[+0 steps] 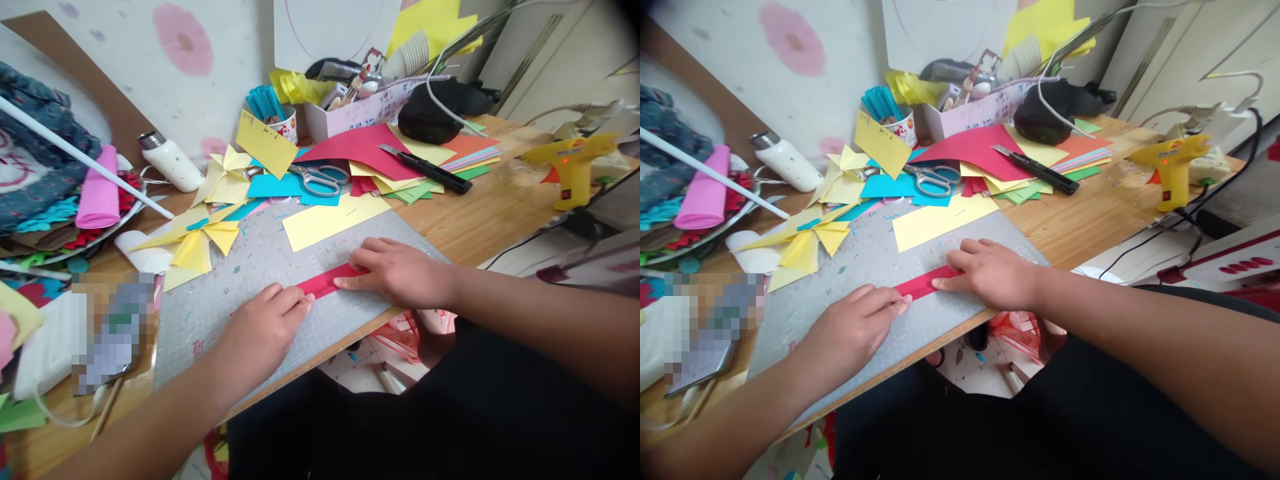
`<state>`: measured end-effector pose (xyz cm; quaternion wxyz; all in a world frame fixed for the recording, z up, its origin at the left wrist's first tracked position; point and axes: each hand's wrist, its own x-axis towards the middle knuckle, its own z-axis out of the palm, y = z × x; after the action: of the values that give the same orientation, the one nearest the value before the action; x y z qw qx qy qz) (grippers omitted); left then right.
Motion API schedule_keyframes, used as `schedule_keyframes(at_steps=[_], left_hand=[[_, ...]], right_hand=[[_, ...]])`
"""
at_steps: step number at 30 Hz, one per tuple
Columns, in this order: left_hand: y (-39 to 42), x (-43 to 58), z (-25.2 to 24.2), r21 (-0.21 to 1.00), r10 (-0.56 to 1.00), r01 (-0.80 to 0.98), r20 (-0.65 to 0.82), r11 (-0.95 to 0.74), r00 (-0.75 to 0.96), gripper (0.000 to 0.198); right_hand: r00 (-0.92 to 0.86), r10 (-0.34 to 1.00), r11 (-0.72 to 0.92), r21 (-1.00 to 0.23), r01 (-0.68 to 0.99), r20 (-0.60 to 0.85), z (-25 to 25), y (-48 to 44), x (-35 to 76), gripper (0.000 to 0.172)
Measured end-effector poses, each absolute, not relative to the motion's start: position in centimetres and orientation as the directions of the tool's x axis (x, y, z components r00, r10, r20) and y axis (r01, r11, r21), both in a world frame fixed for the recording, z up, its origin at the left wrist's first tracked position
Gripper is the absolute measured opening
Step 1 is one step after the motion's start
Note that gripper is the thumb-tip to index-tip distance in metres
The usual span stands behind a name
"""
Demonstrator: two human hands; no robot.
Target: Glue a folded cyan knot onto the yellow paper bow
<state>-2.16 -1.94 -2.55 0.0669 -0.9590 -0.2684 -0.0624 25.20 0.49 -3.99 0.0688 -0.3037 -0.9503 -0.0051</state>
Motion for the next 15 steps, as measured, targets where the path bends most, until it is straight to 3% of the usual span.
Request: schedule_keyframes(at_steps=[11,15], left_hand=[[-1.8,-1.7,-2.3,-0.018,0.495,0.512,0.228,-0.859,0.838,0.021],[-1.0,-1.0,-2.0,0.039,0.580,0.583,0.165,-0.812,0.798,0.017]], right_hand=[[-0.718,0.675,0.728,0.002,0.685,0.168,-3.4,-1.2,30.3,0.042],[-0.692,0.698,0.708,-0.032,0.706,0.183,-3.1,-1.1,31.4,0.037]])
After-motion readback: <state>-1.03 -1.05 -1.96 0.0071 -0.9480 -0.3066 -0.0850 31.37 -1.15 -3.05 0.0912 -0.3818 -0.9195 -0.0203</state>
